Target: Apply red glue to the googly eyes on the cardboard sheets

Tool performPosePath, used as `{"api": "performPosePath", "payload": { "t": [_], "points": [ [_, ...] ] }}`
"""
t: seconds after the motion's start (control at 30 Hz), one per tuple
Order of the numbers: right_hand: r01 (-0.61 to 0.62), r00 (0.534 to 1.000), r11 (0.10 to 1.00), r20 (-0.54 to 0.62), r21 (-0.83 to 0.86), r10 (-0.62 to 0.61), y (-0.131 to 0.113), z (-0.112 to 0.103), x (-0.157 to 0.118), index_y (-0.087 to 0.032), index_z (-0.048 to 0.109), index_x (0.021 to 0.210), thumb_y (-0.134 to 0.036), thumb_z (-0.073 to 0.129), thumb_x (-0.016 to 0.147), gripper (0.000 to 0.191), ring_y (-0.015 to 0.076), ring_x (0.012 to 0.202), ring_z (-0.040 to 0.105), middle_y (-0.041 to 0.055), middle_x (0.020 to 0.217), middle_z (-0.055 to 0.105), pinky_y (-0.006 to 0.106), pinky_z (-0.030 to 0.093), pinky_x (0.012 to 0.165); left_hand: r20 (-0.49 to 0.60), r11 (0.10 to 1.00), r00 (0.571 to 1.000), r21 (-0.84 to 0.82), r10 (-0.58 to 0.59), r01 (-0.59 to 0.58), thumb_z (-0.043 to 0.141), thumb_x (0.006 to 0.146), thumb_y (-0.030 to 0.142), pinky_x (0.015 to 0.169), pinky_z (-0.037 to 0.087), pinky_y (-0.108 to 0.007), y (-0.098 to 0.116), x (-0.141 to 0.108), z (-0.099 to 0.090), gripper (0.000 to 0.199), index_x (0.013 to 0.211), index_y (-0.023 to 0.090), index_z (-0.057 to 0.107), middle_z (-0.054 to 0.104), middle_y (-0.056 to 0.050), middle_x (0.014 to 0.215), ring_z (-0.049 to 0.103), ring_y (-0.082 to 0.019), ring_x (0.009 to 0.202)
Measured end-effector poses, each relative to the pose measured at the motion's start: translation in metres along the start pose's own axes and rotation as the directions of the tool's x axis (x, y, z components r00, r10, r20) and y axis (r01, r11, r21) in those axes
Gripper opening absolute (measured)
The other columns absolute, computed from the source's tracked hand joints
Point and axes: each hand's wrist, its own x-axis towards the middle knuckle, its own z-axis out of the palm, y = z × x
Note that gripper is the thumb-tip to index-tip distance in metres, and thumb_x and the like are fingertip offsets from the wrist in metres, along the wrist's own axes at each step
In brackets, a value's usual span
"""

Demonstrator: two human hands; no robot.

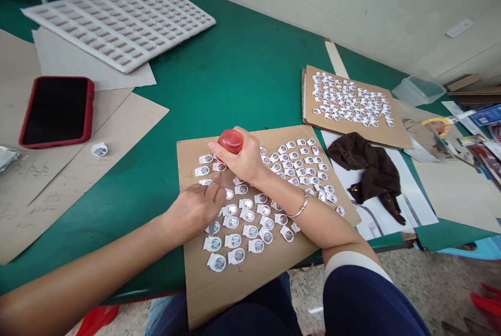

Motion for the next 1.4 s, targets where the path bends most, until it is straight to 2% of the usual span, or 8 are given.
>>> {"api": "performPosePath", "payload": {
  "t": [0.33, 0.53, 0.73, 0.93, 1.07, 1.23, 1.4],
  "points": [
    [0.011, 1.000, 0.998, 0.010, -0.057, -0.011, 0.003, -0.003, 0.004, -0.021, 0.051, 0.064, -0.048, 0.064, 0.076, 0.032, 0.0145, 0.060, 0.051, -0.0003, 0.063, 0.054, 0.032, 0.047, 0.064, 0.037, 0.999, 0.999, -0.035, 0.009, -0.008, 0.040, 0.076, -0.003, 0.041, 0.046, -0.029, -0.001, 0.000, -0.001, 0.023, 0.083, 0.005, 0.060, 0.067, -0.022, 0.088, 0.060, -0.019, 0.050],
    [0.059, 0.998, 0.995, -0.022, -0.086, -0.061, 0.002, -0.004, 0.005, -0.022, 0.047, 0.063, -0.046, 0.068, 0.074, 0.033, 0.0126, 0.057, 0.047, -0.0030, 0.061, 0.048, 0.031, 0.044, 0.062, 0.015, 0.996, 1.000, -0.084, -0.004, 0.005, 0.040, 0.076, -0.002, 0.040, 0.046, -0.030, -0.006, -0.001, 0.000, 0.021, 0.081, 0.007, 0.059, 0.067, -0.023, 0.094, 0.058, -0.018, 0.049],
    [0.091, 0.996, 0.991, -0.006, -0.099, -0.092, 0.001, -0.005, 0.005, -0.021, 0.049, 0.066, -0.045, 0.068, 0.074, 0.031, 0.0130, 0.061, 0.049, -0.0016, 0.066, 0.053, 0.031, 0.044, 0.065, 0.011, 0.982, 0.999, -0.185, -0.040, 0.041, 0.039, 0.077, 0.000, 0.042, 0.047, -0.029, -0.011, -0.002, 0.000, 0.020, 0.077, 0.010, 0.056, 0.067, -0.021, 0.097, 0.060, -0.018, 0.053],
    [0.110, 0.994, 0.986, 0.009, -0.124, -0.110, 0.001, -0.006, 0.004, -0.022, 0.047, 0.065, -0.047, 0.067, 0.075, 0.033, 0.0134, 0.061, 0.048, -0.0012, 0.066, 0.053, 0.031, 0.044, 0.064, 0.070, 0.957, 0.994, -0.271, -0.083, 0.099, 0.043, 0.073, 0.002, 0.046, 0.048, -0.029, -0.014, 0.000, -0.003, 0.014, 0.072, 0.012, 0.053, 0.066, -0.013, 0.079, 0.060, -0.018, 0.054],
    [0.135, 0.991, 0.981, 0.029, -0.138, -0.132, 0.000, -0.007, 0.003, -0.022, 0.048, 0.066, -0.047, 0.066, 0.075, 0.033, 0.0131, 0.060, 0.047, -0.0013, 0.066, 0.051, 0.031, 0.043, 0.063, 0.104, 0.931, 0.988, -0.335, -0.116, 0.144, 0.040, 0.074, 0.002, 0.045, 0.044, -0.026, -0.017, 0.001, -0.006, 0.017, 0.069, 0.014, 0.051, 0.061, -0.008, 0.071, 0.057, -0.016, 0.054],
    [0.133, 0.991, 0.979, 0.051, -0.157, -0.126, -0.007, -0.011, -0.001, -0.021, 0.049, 0.068, -0.046, 0.067, 0.075, 0.031, 0.0134, 0.063, 0.049, -0.0009, 0.069, 0.053, 0.031, 0.044, 0.065, 0.218, 0.848, 0.961, -0.464, -0.171, 0.256, 0.039, 0.075, 0.007, 0.047, 0.038, -0.024, -0.026, 0.003, -0.010, 0.017, 0.071, 0.014, 0.054, 0.059, -0.005, 0.067, 0.052, -0.013, 0.053],
    [0.081, 0.995, 0.990, 0.070, -0.117, -0.073, -0.015, -0.018, -0.013, -0.021, 0.055, 0.079, -0.039, 0.072, 0.070, 0.026, 0.0159, 0.076, 0.058, 0.0001, 0.079, 0.062, 0.033, 0.047, 0.073, 0.353, 0.650, 0.885, -0.602, -0.305, 0.464, 0.044, 0.079, 0.016, 0.053, 0.036, -0.024, -0.042, 0.017, -0.013, 0.017, 0.067, 0.015, 0.056, 0.059, -0.004, 0.064, 0.053, -0.013, 0.057]
  ]
}}
